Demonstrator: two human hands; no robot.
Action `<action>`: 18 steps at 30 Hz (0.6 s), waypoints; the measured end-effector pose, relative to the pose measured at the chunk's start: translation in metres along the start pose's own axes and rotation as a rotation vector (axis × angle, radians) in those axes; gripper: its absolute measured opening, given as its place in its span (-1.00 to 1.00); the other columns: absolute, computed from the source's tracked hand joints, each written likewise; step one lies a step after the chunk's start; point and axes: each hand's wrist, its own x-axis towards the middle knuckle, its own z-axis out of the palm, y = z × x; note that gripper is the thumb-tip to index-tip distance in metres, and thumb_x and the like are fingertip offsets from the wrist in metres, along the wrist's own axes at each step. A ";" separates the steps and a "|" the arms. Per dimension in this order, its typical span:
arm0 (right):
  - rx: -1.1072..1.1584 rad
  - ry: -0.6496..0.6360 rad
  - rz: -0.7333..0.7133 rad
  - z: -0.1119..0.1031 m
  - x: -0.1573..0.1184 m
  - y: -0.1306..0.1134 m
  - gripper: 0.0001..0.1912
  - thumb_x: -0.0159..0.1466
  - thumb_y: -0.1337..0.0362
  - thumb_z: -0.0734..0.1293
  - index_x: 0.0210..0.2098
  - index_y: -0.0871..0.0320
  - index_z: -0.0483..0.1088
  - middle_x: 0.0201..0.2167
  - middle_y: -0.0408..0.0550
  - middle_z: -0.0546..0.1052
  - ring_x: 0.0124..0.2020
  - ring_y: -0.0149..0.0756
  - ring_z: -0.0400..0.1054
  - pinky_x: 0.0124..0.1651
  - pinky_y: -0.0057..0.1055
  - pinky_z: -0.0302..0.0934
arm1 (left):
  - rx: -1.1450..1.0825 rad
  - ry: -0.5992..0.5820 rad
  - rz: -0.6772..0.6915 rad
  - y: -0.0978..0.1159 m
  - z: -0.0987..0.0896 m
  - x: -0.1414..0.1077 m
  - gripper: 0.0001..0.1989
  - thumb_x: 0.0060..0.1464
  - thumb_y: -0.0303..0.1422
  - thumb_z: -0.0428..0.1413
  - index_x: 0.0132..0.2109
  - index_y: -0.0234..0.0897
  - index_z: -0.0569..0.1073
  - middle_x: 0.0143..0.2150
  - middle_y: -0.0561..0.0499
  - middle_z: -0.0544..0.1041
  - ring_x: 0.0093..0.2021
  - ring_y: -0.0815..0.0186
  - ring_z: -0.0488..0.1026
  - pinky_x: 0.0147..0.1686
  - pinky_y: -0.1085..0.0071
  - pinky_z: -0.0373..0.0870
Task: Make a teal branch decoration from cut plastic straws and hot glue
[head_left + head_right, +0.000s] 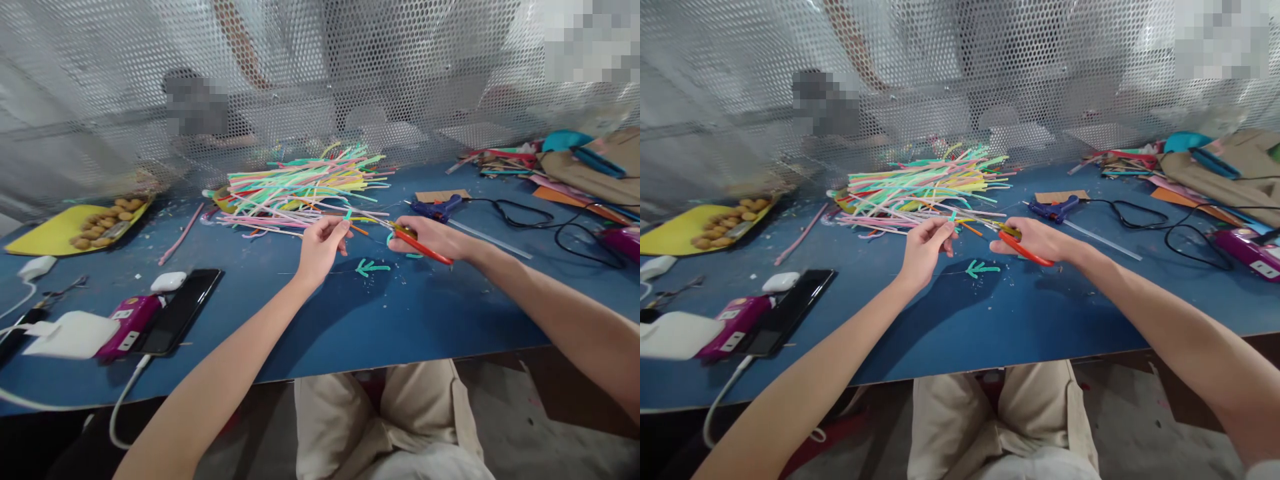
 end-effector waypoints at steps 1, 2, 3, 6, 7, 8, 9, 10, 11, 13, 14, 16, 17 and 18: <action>0.019 -0.014 -0.018 0.004 -0.002 -0.003 -0.43 0.19 -0.30 0.36 -0.25 0.10 0.32 -0.45 -0.18 0.35 -0.47 -0.34 0.17 -0.41 -0.33 0.08 | -0.012 -0.005 0.007 0.001 0.001 -0.001 -0.76 0.14 -0.18 0.27 -0.22 -0.28 0.54 -0.40 0.06 0.54 -0.57 0.51 0.34 -0.57 0.52 0.41; 0.026 -0.023 -0.029 0.007 -0.003 -0.006 -0.44 0.20 -0.30 0.36 -0.26 0.10 0.32 -0.45 -0.18 0.35 -0.46 -0.34 0.17 -0.40 -0.33 0.09 | -0.025 -0.014 0.012 0.002 0.001 -0.002 -0.76 0.14 -0.18 0.27 -0.22 -0.28 0.54 -0.40 0.06 0.54 -0.57 0.50 0.34 -0.57 0.52 0.41; 0.025 -0.027 -0.036 0.010 -0.003 -0.007 -0.44 0.21 -0.29 0.35 -0.27 0.10 0.32 -0.45 -0.18 0.36 -0.46 -0.34 0.17 -0.39 -0.33 0.09 | -0.035 -0.025 0.016 0.003 0.002 -0.003 -0.77 0.14 -0.19 0.27 -0.23 -0.28 0.53 -0.41 0.07 0.54 -0.57 0.50 0.34 -0.57 0.52 0.41; -0.002 -0.032 -0.055 0.014 -0.003 -0.010 -0.46 0.23 -0.29 0.34 -0.32 0.09 0.30 -0.45 -0.17 0.38 -0.45 -0.31 0.19 -0.36 -0.31 0.10 | -0.035 -0.065 0.018 0.006 0.003 -0.006 -0.78 0.14 -0.19 0.27 -0.25 -0.27 0.52 -0.43 0.08 0.53 -0.57 0.50 0.34 -0.56 0.51 0.41; -0.013 -0.034 -0.066 0.015 -0.004 -0.010 -0.47 0.23 -0.28 0.35 -0.33 0.08 0.28 -0.45 -0.18 0.37 -0.45 -0.31 0.19 -0.35 -0.31 0.09 | -0.025 -0.076 0.021 0.006 0.003 -0.007 -0.78 0.14 -0.19 0.26 -0.26 -0.26 0.52 -0.44 0.08 0.53 -0.57 0.50 0.34 -0.56 0.51 0.42; -0.022 -0.035 -0.076 0.015 -0.004 -0.011 -0.47 0.22 -0.27 0.35 -0.35 0.08 0.26 -0.46 -0.18 0.36 -0.45 -0.31 0.18 -0.35 -0.32 0.09 | -0.013 -0.085 0.027 0.007 0.004 -0.007 -0.78 0.15 -0.19 0.26 -0.27 -0.26 0.52 -0.44 0.08 0.53 -0.58 0.50 0.35 -0.56 0.51 0.42; -0.029 -0.035 -0.085 0.015 -0.004 -0.012 -0.47 0.22 -0.27 0.36 -0.36 0.08 0.24 -0.46 -0.18 0.35 -0.45 -0.32 0.16 -0.35 -0.32 0.08 | 0.002 -0.093 0.034 0.007 0.004 -0.008 -0.78 0.15 -0.19 0.26 -0.29 -0.26 0.51 -0.44 0.08 0.53 -0.58 0.50 0.35 -0.56 0.51 0.42; -0.031 -0.033 -0.091 0.015 -0.005 -0.014 -0.47 0.22 -0.26 0.37 -0.37 0.07 0.22 -0.46 -0.19 0.34 -0.45 -0.32 0.15 -0.35 -0.32 0.08 | 0.018 -0.101 0.038 0.007 0.004 -0.009 -0.78 0.15 -0.19 0.26 -0.29 -0.26 0.51 -0.44 0.08 0.53 -0.58 0.50 0.36 -0.56 0.51 0.42; -0.027 -0.028 -0.095 0.016 -0.005 -0.015 -0.47 0.22 -0.26 0.37 -0.37 0.07 0.21 -0.46 -0.19 0.32 -0.45 -0.33 0.14 -0.35 -0.32 0.07 | 0.031 -0.109 0.041 0.008 0.005 -0.009 -0.78 0.15 -0.19 0.26 -0.29 -0.26 0.51 -0.45 0.08 0.53 -0.58 0.49 0.36 -0.55 0.51 0.42; 0.002 -0.018 -0.103 0.017 -0.007 -0.019 -0.47 0.21 -0.25 0.38 -0.37 0.07 0.21 -0.47 -0.21 0.29 -0.46 -0.34 0.11 -0.36 -0.33 0.06 | 0.050 -0.122 0.044 0.009 0.005 -0.010 -0.77 0.15 -0.18 0.26 -0.29 -0.26 0.51 -0.46 0.09 0.53 -0.58 0.49 0.37 -0.56 0.51 0.41; 0.023 -0.022 -0.109 0.017 -0.008 -0.020 -0.47 0.21 -0.25 0.38 -0.37 0.07 0.21 -0.48 -0.22 0.28 -0.46 -0.35 0.09 -0.37 -0.34 0.05 | 0.055 -0.126 0.046 0.010 0.006 -0.011 -0.77 0.14 -0.18 0.27 -0.28 -0.26 0.51 -0.46 0.09 0.53 -0.59 0.49 0.37 -0.56 0.51 0.40; 0.063 -0.038 -0.122 0.017 -0.010 -0.021 -0.47 0.22 -0.25 0.38 -0.38 0.08 0.21 -0.49 -0.24 0.26 -0.47 -0.37 0.07 -0.38 -0.35 0.02 | 0.060 -0.133 0.054 0.013 0.006 -0.012 -0.77 0.14 -0.17 0.27 -0.28 -0.25 0.51 -0.46 0.09 0.54 -0.59 0.49 0.37 -0.56 0.51 0.39; 0.070 -0.043 -0.129 0.017 -0.011 -0.022 -0.47 0.22 -0.24 0.37 -0.38 0.08 0.20 -0.50 -0.24 0.25 -0.47 -0.37 0.06 -0.38 -0.36 0.02 | 0.060 -0.135 0.058 0.014 0.005 -0.013 -0.77 0.14 -0.18 0.27 -0.29 -0.25 0.51 -0.47 0.09 0.54 -0.60 0.49 0.38 -0.55 0.50 0.39; 0.062 -0.040 -0.137 0.017 -0.011 -0.022 -0.47 0.22 -0.23 0.37 -0.38 0.08 0.19 -0.49 -0.24 0.25 -0.47 -0.38 0.06 -0.38 -0.36 0.01 | 0.059 -0.135 0.063 0.015 0.005 -0.014 -0.78 0.14 -0.19 0.27 -0.29 -0.25 0.52 -0.47 0.09 0.54 -0.60 0.49 0.38 -0.55 0.51 0.38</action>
